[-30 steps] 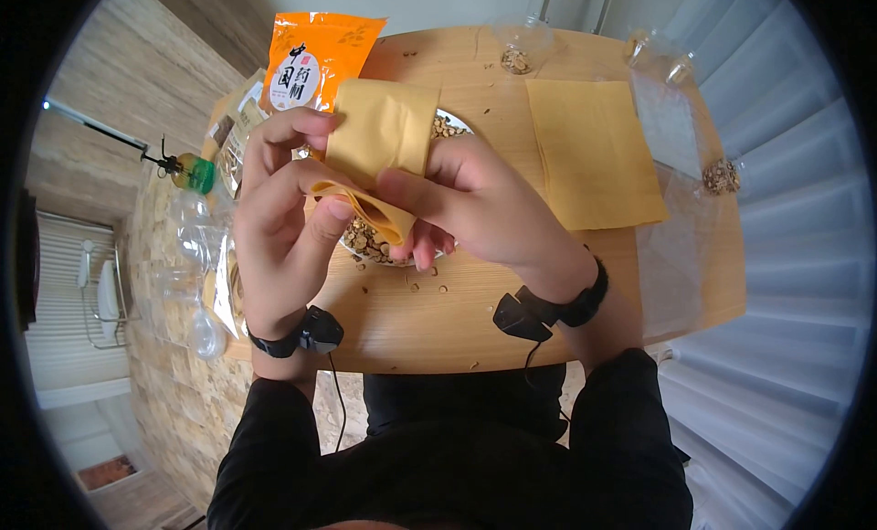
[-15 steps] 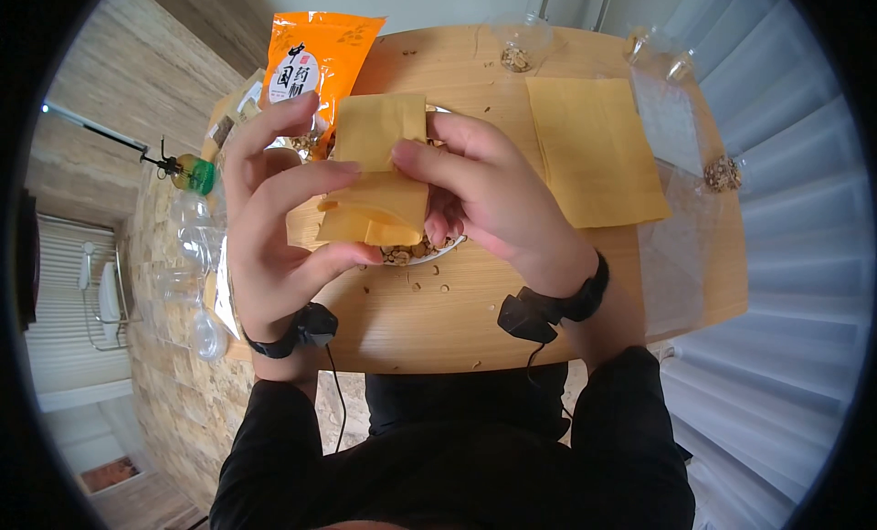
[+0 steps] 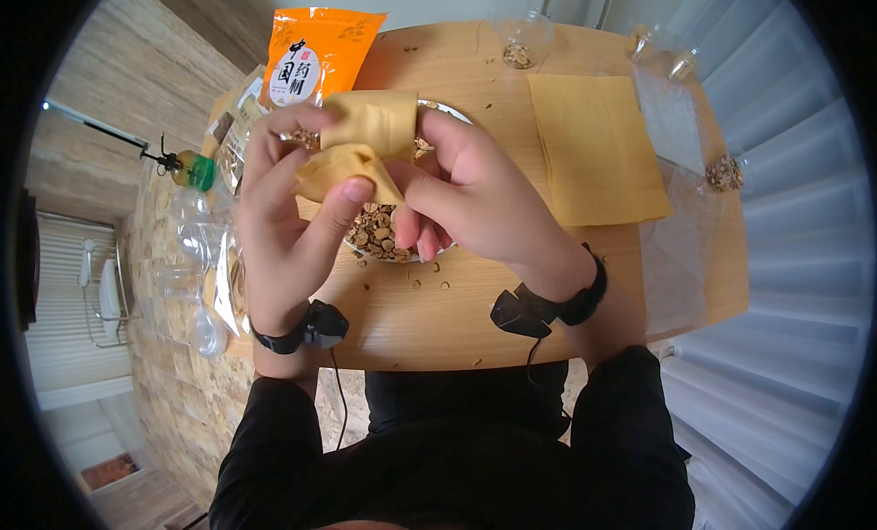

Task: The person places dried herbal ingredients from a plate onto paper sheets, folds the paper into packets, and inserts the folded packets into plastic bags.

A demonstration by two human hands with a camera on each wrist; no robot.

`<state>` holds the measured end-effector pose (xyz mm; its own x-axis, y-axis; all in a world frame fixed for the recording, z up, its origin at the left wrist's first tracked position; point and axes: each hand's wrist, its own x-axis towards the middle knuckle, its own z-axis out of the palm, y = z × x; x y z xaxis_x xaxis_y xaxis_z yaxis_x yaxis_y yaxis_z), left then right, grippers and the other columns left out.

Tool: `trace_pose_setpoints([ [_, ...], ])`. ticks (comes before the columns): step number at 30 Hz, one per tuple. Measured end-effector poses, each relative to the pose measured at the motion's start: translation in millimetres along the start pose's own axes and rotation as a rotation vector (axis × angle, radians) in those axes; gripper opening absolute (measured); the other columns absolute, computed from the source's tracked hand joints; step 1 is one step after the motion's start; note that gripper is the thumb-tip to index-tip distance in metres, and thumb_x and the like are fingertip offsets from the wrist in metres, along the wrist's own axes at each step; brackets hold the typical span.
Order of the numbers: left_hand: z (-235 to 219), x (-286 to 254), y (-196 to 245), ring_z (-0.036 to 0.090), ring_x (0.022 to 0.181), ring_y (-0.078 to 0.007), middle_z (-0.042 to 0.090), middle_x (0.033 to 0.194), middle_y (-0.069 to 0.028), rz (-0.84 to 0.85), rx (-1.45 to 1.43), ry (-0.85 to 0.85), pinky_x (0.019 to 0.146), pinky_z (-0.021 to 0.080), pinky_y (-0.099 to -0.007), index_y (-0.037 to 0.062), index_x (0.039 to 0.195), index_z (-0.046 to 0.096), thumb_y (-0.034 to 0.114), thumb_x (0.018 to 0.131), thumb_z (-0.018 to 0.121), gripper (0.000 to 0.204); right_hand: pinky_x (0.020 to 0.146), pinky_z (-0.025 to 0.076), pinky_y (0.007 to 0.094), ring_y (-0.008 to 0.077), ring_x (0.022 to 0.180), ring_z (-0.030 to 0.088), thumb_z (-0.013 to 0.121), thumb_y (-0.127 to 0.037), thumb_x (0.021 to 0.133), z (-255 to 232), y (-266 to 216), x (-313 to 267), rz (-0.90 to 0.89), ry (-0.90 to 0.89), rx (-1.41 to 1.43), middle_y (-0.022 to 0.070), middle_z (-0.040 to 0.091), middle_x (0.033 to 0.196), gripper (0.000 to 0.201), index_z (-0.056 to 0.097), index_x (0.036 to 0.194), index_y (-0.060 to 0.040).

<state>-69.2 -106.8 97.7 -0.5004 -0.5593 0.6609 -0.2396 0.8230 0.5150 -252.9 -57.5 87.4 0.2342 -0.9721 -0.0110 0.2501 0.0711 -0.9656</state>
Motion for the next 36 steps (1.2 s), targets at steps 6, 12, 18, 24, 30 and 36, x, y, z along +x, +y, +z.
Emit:
trace_pose_setpoints([
  [6,4.2,1.4,-4.1,0.052,0.113,-0.0344,0.049,0.122,-0.0197,-0.058,-0.107,0.041,0.086,0.045,-0.0381,-0.0024,0.089,0.063,0.012,0.078,0.072,0.02,0.045,0.047,0.0202,0.0113,0.048,0.058,0.043,-0.001,0.09,0.1,-4.9,-2.0,0.077,-0.068,-0.036,0.009,0.061,0.066,0.038,0.041,0.128,0.0016],
  [12,6.2,-4.5,3.2,0.057,0.1,-0.0208,0.058,0.104,-0.0117,-0.215,-0.43,0.006,0.083,0.046,-0.0307,-0.0001,0.101,0.054,0.01,0.082,0.069,0.026,0.047,0.049,0.0217,0.0129,0.052,0.061,0.042,-0.004,0.091,-3.0,-2.5,-5.3,0.109,-0.169,-0.047,0.0104,0.063,0.07,0.032,0.044,0.123,0.0022],
  [18,2.4,-8.1,-2.9,0.056,0.089,-0.0126,0.059,0.098,-0.0072,-0.292,-0.422,-0.008,0.078,0.045,-0.025,0.0011,0.111,0.049,0.009,0.084,0.069,0.035,0.049,0.049,0.0221,0.0133,0.054,0.063,0.048,-0.025,0.098,-4.0,10.7,-9.0,0.063,-0.238,0.069,0.0099,0.065,0.071,0.031,0.049,0.109,0.0032],
  [24,2.4,-1.6,7.2,0.056,0.083,-0.0083,0.062,0.093,-0.0049,-0.376,-0.547,0.013,0.074,0.045,-0.0226,-0.0009,0.109,0.053,0.013,0.086,0.068,0.031,0.05,0.048,0.0206,0.0113,0.056,0.062,0.045,-0.035,0.099,3.1,-1.0,-8.5,0.054,-0.176,-0.168,0.0087,0.065,0.07,0.039,0.053,0.103,0.0026],
  [30,-5.2,-3.1,8.5,0.055,0.07,-0.0072,0.063,0.075,-0.003,-0.485,-0.664,-0.186,0.062,0.045,-0.0234,-0.0034,0.091,0.064,0.023,0.093,0.06,0.027,0.05,0.047,0.0199,0.0098,0.055,0.06,0.046,-0.035,0.099,-0.3,-1.0,-12.2,0.028,-0.181,-0.054,0.0076,0.065,0.069,0.039,0.056,0.104,0.0021],
  [36,-5.3,-2.5,7.6,0.049,0.062,-0.006,0.06,0.066,-0.0015,-0.41,-0.526,-0.164,0.055,0.041,-0.024,-0.0029,0.088,0.066,0.023,0.094,0.059,0.028,0.048,0.044,0.0193,0.0082,0.054,0.058,0.047,-0.039,0.099,7.8,0.4,-10.8,0.024,-0.063,-0.139,0.0054,0.062,0.066,0.042,0.057,0.1,0.0021],
])
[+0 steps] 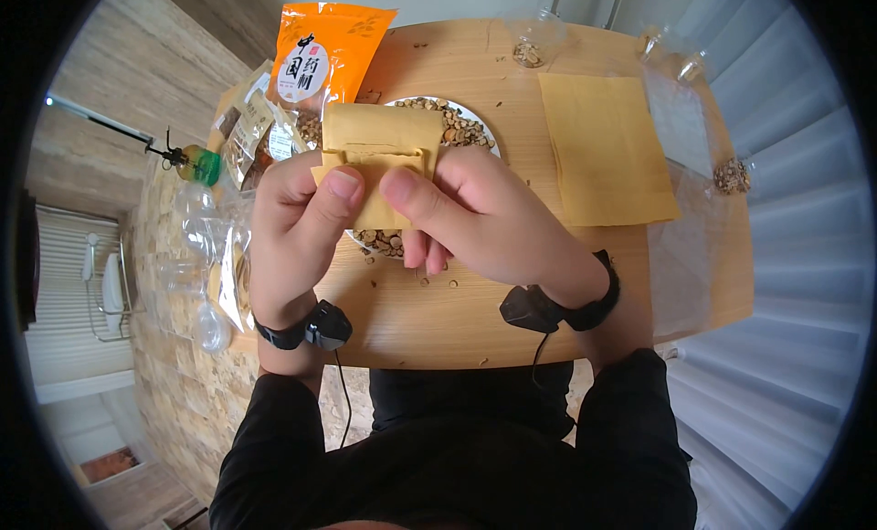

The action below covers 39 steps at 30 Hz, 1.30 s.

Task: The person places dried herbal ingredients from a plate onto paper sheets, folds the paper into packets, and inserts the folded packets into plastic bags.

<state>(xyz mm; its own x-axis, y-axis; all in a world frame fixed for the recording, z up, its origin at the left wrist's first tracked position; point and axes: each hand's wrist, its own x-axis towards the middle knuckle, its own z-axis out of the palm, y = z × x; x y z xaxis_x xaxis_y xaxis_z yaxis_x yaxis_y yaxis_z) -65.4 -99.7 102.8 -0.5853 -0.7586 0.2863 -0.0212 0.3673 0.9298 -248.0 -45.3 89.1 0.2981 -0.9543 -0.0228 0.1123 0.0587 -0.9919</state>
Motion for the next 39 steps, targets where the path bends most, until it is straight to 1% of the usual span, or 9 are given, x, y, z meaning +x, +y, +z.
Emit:
trace_pose_setpoints([
  [11,16.0,-9.6,-5.4,0.045,0.059,-0.0036,0.056,0.065,0.0025,-0.109,-0.26,-0.101,0.052,0.037,-0.0217,-0.0012,0.088,0.064,0.018,0.095,0.057,0.021,0.04,0.039,0.0223,0.007,0.043,0.051,0.045,-0.039,0.099,-6.1,1.7,0.0,-0.172,0.135,-0.119,0.0023,0.055,0.052,0.046,0.061,0.085,0.0016],
  [14,14.6,-17.9,-30.3,0.047,0.06,-0.0039,0.057,0.067,0.0033,-0.136,-0.296,-0.09,0.053,0.037,-0.0214,0.0016,0.086,0.063,0.021,0.096,0.055,0.023,0.042,0.041,0.0234,0.0078,0.043,0.053,0.044,-0.03,0.1,-10.0,-2.0,2.7,-0.099,-0.004,-0.225,0.0016,0.057,0.052,0.039,0.062,0.082,-0.0004],
  [20,2.8,-45.2,-99.6,0.062,0.084,-0.0187,0.061,0.106,-0.0102,-0.236,-0.525,0.203,0.067,0.053,-0.0302,0.004,0.126,0.046,0.036,0.097,0.049,0.043,0.047,0.045,0.0323,0.0184,0.046,0.06,0.046,-0.028,0.098,-4.6,22.4,16.3,-0.123,-0.134,-0.52,0.0082,0.059,0.054,0.038,0.062,0.081,0.002],
  [23,-14.4,-52.6,-140.1,0.062,0.087,-0.0198,0.06,0.108,-0.0095,-0.174,-0.707,0.0,0.07,0.053,-0.0316,0.0032,0.127,0.044,0.036,0.097,0.049,0.044,0.048,0.046,0.0333,0.0188,0.047,0.06,0.046,-0.03,0.098,-0.4,40.5,26.2,-0.1,-0.179,-0.554,0.01,0.06,0.056,0.041,0.061,0.079,0.0037],
  [26,-18.9,-54.3,-167.1,0.062,0.088,-0.0201,0.06,0.106,-0.0088,-0.261,-0.644,0.041,0.073,0.052,-0.0308,0.0018,0.124,0.045,0.035,0.097,0.05,0.043,0.049,0.046,0.0327,0.0185,0.05,0.061,0.042,-0.031,0.1,-0.3,52.3,32.1,-0.001,-0.232,-0.546,0.0106,0.06,0.055,0.045,0.06,0.076,0.0037],
  [30,-5.2,-43.9,-157.7,0.05,0.062,-0.0082,0.058,0.089,-0.0051,-0.248,-0.949,0.045,0.052,0.039,-0.0208,0.0016,0.118,0.047,0.029,0.097,0.052,0.035,0.057,0.051,0.0309,0.0185,0.059,0.064,0.035,-0.035,0.102,-18.2,44.4,27.7,0.167,-0.236,-0.378,0.0122,0.064,0.066,0.05,0.06,0.083,0.0039],
  [31,-1.9,-43.7,-155.0,0.037,0.05,-0.0056,0.055,0.079,-0.0025,-0.283,-1.015,0.099,0.045,0.028,-0.0197,0.0033,0.11,0.05,0.028,0.097,0.051,0.028,0.06,0.052,0.0306,0.0183,0.063,0.064,0.037,-0.035,0.101,-29.0,42.9,20.8,0.118,-0.148,-0.368,0.0127,0.065,0.072,0.047,0.061,0.087,0.0034],
  [37,3.7,-43.5,-149.9,0.032,0.047,-0.006,0.052,0.075,-0.0007,-0.355,-1.188,0.085,0.042,0.025,-0.0192,0.005,0.104,0.052,0.025,0.097,0.05,0.021,0.076,0.048,0.0343,0.0239,0.086,0.063,0.059,-0.031,0.091,-145.9,23.0,-81.4,0.064,0.417,-1.098,0.0112,0.067,0.092,0.029,0.065,0.098,-0.0035],
  [39,5.2,-41.7,-150.3,0.032,0.046,-0.0055,0.053,0.074,0.0001,-0.369,-1.192,0.105,0.042,0.025,-0.0193,0.005,0.102,0.053,0.026,0.096,0.052,0.022,0.078,0.048,0.0347,0.0232,0.089,0.063,0.06,-0.033,0.089,-214.7,25.7,-126.5,0.32,0.535,-1.298,0.0127,0.067,0.097,0.033,0.064,0.097,-0.0015],
])
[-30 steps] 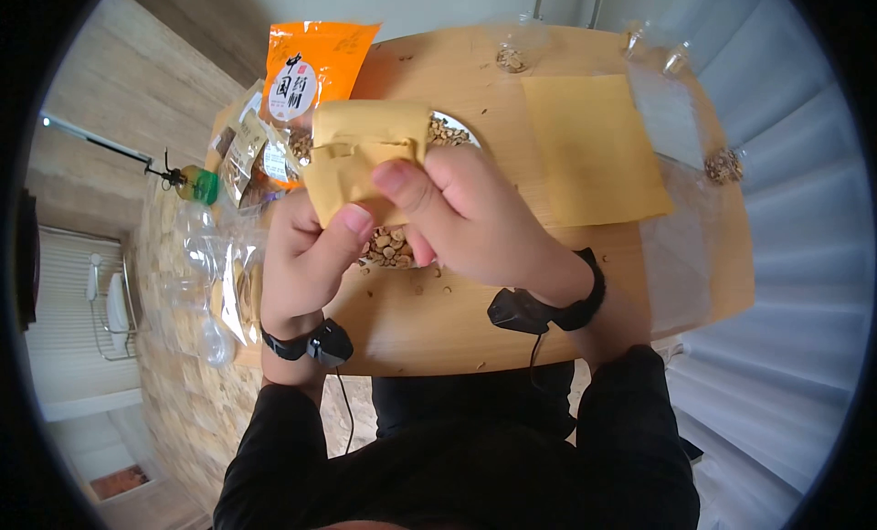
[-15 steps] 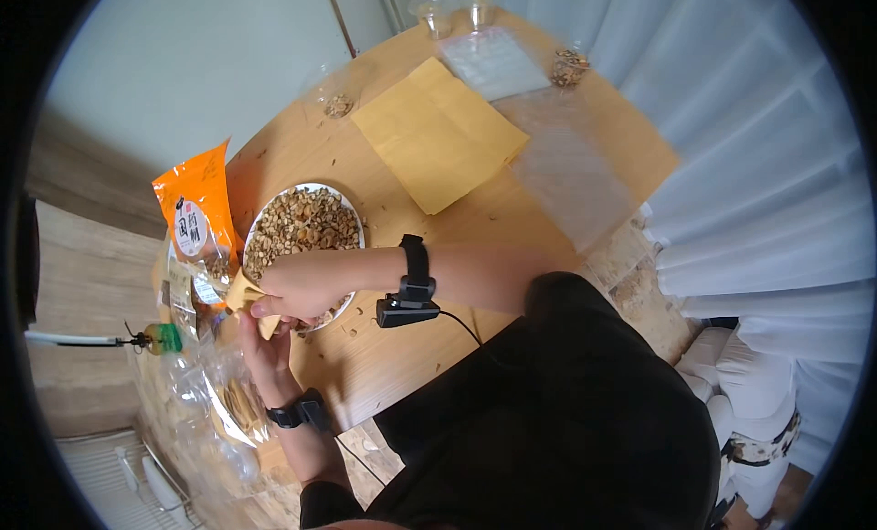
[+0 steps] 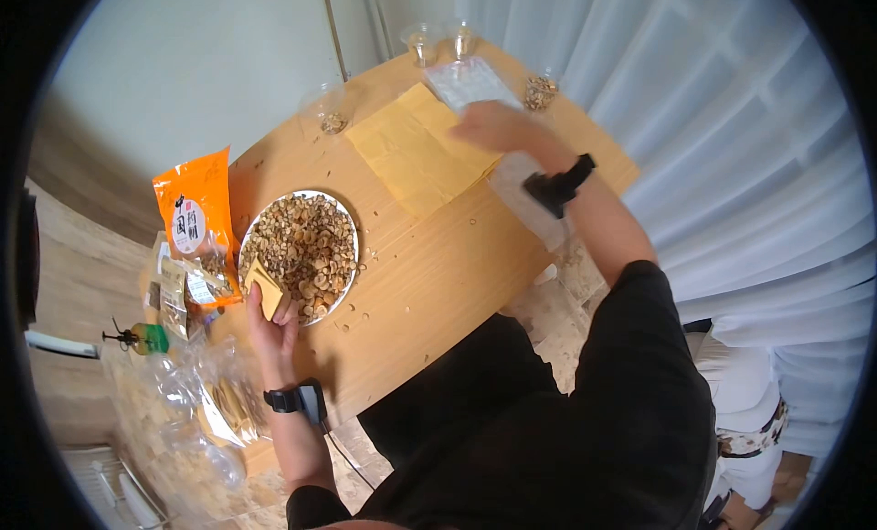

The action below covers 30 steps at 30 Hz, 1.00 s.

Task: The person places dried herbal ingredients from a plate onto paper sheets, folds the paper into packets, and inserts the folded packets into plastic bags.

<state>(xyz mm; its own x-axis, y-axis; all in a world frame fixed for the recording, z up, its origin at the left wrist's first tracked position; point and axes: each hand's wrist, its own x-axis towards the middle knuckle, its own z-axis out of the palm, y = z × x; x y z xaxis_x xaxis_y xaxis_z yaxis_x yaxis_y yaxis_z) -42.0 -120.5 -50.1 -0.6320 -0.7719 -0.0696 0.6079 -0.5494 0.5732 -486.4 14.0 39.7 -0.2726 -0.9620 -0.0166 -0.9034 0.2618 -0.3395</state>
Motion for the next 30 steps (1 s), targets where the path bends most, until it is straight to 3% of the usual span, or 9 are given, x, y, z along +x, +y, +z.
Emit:
trace_pose_setpoints([
  [2,0.4,0.2,-1.0,0.032,0.046,-0.0053,0.053,0.075,0.0,-0.025,-0.016,-0.056,0.042,0.026,-0.019,0.0051,0.104,0.053,0.025,0.097,0.052,0.021,0.08,0.048,0.0355,0.025,0.094,0.063,0.064,-0.037,0.085,0.1,88.8,-7.8,0.322,0.156,0.021,0.0166,0.065,0.106,0.046,0.059,0.109,0.0018],
  [4,-2.4,0.5,-1.5,0.035,0.049,-0.006,0.055,0.078,-0.0008,-0.061,-0.019,-0.132,0.043,0.027,-0.0191,0.0049,0.106,0.052,0.026,0.097,0.051,0.023,0.082,0.049,0.0356,0.028,0.098,0.062,0.069,-0.041,0.08,-20.1,89.5,-43.6,0.339,0.202,0.128,0.0216,0.062,0.113,0.068,0.049,0.124,0.0061],
  [7,4.1,0.0,-6.6,0.043,0.055,-0.0082,0.057,0.082,-0.0019,-0.029,0.061,-0.076,0.049,0.035,-0.0198,0.0044,0.11,0.052,0.026,0.098,0.051,0.025,0.082,0.049,0.0356,0.0301,0.1,0.061,0.073,-0.041,0.075,25.2,173.0,-50.3,0.444,0.306,-0.029,0.0232,0.06,0.114,0.083,0.039,0.133,0.0079],
  [11,15.9,-4.6,-8.8,0.054,0.073,-0.0113,0.059,0.093,-0.0033,-0.009,0.184,0.092,0.06,0.044,-0.0231,0.004,0.117,0.05,0.025,0.097,0.052,0.029,0.071,0.051,0.0338,0.0247,0.09,0.063,0.073,-0.032,0.077,42.0,200.0,-50.1,0.523,0.392,-0.01,0.0202,0.063,0.107,0.069,0.045,0.127,0.0071],
  [13,5.2,-0.4,-9.7,0.058,0.089,-0.0142,0.058,0.107,-0.0058,0.009,0.162,-0.1,0.07,0.049,-0.0271,0.005,0.13,0.043,0.025,0.095,0.055,0.042,0.059,0.05,0.0288,0.0171,0.079,0.063,0.071,-0.022,0.079,34.3,220.4,-45.2,0.55,0.227,0.305,0.0134,0.065,0.097,0.051,0.052,0.119,0.0029],
  [18,17.3,-0.6,-4.3,0.057,0.094,-0.0153,0.055,0.115,-0.0083,0.069,0.267,-0.151,0.072,0.05,-0.028,0.0112,0.14,0.033,0.02,0.092,0.058,0.055,0.056,0.047,0.0248,0.0099,0.067,0.061,0.059,-0.015,0.086,-47.3,147.6,-70.6,0.423,0.314,0.403,0.0063,0.067,0.085,0.013,0.062,0.094,-0.0058],
  [22,15.8,-0.8,-1.5,0.058,0.089,-0.0152,0.057,0.106,-0.0075,0.016,0.248,-0.129,0.07,0.05,-0.0269,0.0128,0.132,0.039,0.014,0.088,0.057,0.048,0.061,0.049,0.0234,0.0103,0.076,0.063,0.058,-0.018,0.091,-96.7,25.3,-91.0,0.292,0.451,0.884,0.0048,0.066,0.09,0.015,0.058,0.101,-0.0065],
  [26,3.4,-2.5,-6.5,0.06,0.087,-0.0158,0.059,0.1,-0.0059,-0.028,0.224,-0.166,0.068,0.05,-0.0267,0.0084,0.109,0.054,0.013,0.088,0.057,0.022,0.059,0.053,0.0242,0.0171,0.084,0.069,0.055,-0.018,0.095,-77.3,-18.8,-79.1,-0.087,0.325,1.145,0.0137,0.068,0.096,0.014,0.056,0.098,-0.0048],
  [30,11.4,-6.6,-4.0,0.061,0.081,-0.0156,0.061,0.093,-0.0055,-0.046,0.276,-0.138,0.069,0.052,-0.0265,0.006,0.107,0.058,0.013,0.092,0.056,0.017,0.061,0.057,0.0288,0.0205,0.08,0.069,0.051,-0.012,0.095,-36.5,-92.5,-58.7,-0.043,0.24,1.334,0.0175,0.067,0.096,0.009,0.055,0.099,-0.0047],
])
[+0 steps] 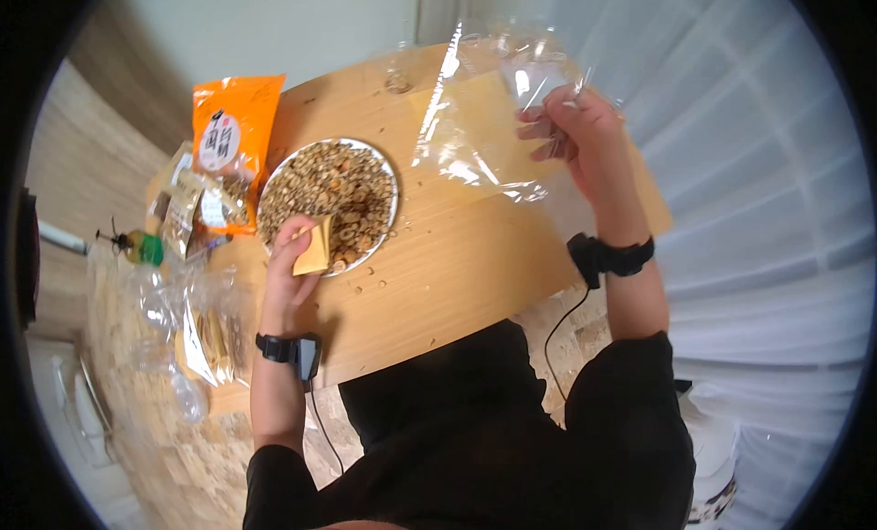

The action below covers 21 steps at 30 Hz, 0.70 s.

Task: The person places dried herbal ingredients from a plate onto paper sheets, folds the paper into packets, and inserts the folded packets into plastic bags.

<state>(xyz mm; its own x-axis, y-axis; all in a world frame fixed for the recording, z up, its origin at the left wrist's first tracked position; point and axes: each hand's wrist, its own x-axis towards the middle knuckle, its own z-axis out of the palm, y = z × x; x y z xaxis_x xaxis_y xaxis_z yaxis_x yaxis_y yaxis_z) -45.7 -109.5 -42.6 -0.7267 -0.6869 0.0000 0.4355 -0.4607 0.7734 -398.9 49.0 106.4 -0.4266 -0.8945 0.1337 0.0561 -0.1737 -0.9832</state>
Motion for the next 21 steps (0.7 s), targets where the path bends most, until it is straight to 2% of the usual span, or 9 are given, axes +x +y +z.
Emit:
trace_pose_setpoints([
  [3,1.8,-0.5,1.4,0.061,0.082,-0.0157,0.061,0.093,-0.0051,0.004,0.005,0.005,0.071,0.052,-0.027,0.0049,0.104,0.06,0.011,0.091,0.055,0.015,0.061,0.059,0.0307,0.0219,0.081,0.069,0.051,-0.009,0.093,44.6,48.7,12.4,0.047,-0.047,0.232,0.0178,0.067,0.096,0.01,0.054,0.102,-0.0045],
  [7,-7.0,2.9,-1.5,0.061,0.081,-0.0136,0.063,0.092,-0.0043,-0.001,0.16,-0.081,0.072,0.049,-0.0251,0.0033,0.093,0.066,0.009,0.09,0.055,0.012,0.081,0.056,0.0446,0.0325,0.102,0.063,0.051,-0.006,0.093,87.0,92.4,22.3,0.105,-0.052,0.424,0.023,0.061,0.111,0.011,0.053,0.104,-0.0049],
  [10,-2.7,4.1,-3.8,0.058,0.079,-0.0097,0.065,0.087,-0.0025,0.023,0.386,0.002,0.071,0.045,-0.0219,0.0025,0.089,0.067,0.008,0.09,0.052,0.016,0.092,0.049,0.0546,0.038,0.113,0.056,0.049,-0.005,0.094,97.8,129.1,33.9,0.086,-0.186,0.737,0.0244,0.056,0.119,0.013,0.053,0.106,-0.0075],
  [13,8.8,0.1,6.7,0.056,0.077,-0.0075,0.064,0.082,-0.0011,0.057,0.668,0.063,0.07,0.043,-0.0213,0.0003,0.089,0.067,0.012,0.091,0.052,0.019,0.097,0.043,0.06,0.0415,0.119,0.05,0.048,-0.007,0.096,115.5,134.5,32.8,0.011,-0.216,0.741,0.0225,0.054,0.123,0.011,0.054,0.105,-0.0097],
  [15,23.1,5.5,9.8,0.055,0.076,-0.007,0.064,0.08,-0.0014,0.245,0.866,0.176,0.068,0.043,-0.0229,-0.0007,0.089,0.067,0.015,0.091,0.056,0.019,0.099,0.04,0.0608,0.0428,0.122,0.047,0.048,-0.009,0.097,121.3,138.9,30.4,0.007,-0.302,0.781,0.0214,0.053,0.127,0.014,0.054,0.108,-0.011],
  [17,42.6,8.9,25.4,0.057,0.066,-0.0103,0.063,0.07,-0.0042,0.225,0.982,0.238,0.062,0.045,-0.0255,-0.0006,0.088,0.066,0.022,0.088,0.062,0.023,0.101,0.038,0.0616,0.0441,0.125,0.043,0.047,-0.011,0.098,122.1,148.3,27.0,0.016,-0.375,0.811,0.0202,0.051,0.13,0.016,0.055,0.111,-0.0122],
  [19,62.1,15.4,40.8,0.048,0.057,-0.0073,0.058,0.062,-0.0027,0.106,1.335,0.175,0.054,0.041,-0.0258,0.0005,0.086,0.065,0.023,0.088,0.064,0.023,0.104,0.031,0.064,0.0458,0.131,0.036,0.046,-0.019,0.099,120.8,161.4,26.3,-0.053,-0.573,0.822,0.0193,0.046,0.136,0.023,0.054,0.12,-0.0187],
  [20,64.7,21.8,39.5,0.048,0.046,-0.0126,0.053,0.053,-0.0055,0.271,1.436,0.193,0.048,0.04,-0.0293,0.0023,0.085,0.065,0.032,0.083,0.069,0.03,0.104,0.031,0.064,0.0458,0.131,0.036,0.046,-0.019,0.099,122.0,159.8,24.6,-0.057,-0.576,0.829,0.0193,0.046,0.136,0.023,0.054,0.12,-0.0187],
  [21,69.3,26.5,40.9,0.048,0.046,-0.0126,0.053,0.053,-0.0055,0.275,1.444,0.194,0.048,0.04,-0.0293,0.0023,0.085,0.065,0.032,0.083,0.069,0.03,0.104,0.03,0.0646,0.0461,0.131,0.034,0.047,-0.023,0.098,123.0,156.2,22.9,-0.04,-0.642,0.833,0.0187,0.044,0.138,0.024,0.055,0.121,-0.0216],
])
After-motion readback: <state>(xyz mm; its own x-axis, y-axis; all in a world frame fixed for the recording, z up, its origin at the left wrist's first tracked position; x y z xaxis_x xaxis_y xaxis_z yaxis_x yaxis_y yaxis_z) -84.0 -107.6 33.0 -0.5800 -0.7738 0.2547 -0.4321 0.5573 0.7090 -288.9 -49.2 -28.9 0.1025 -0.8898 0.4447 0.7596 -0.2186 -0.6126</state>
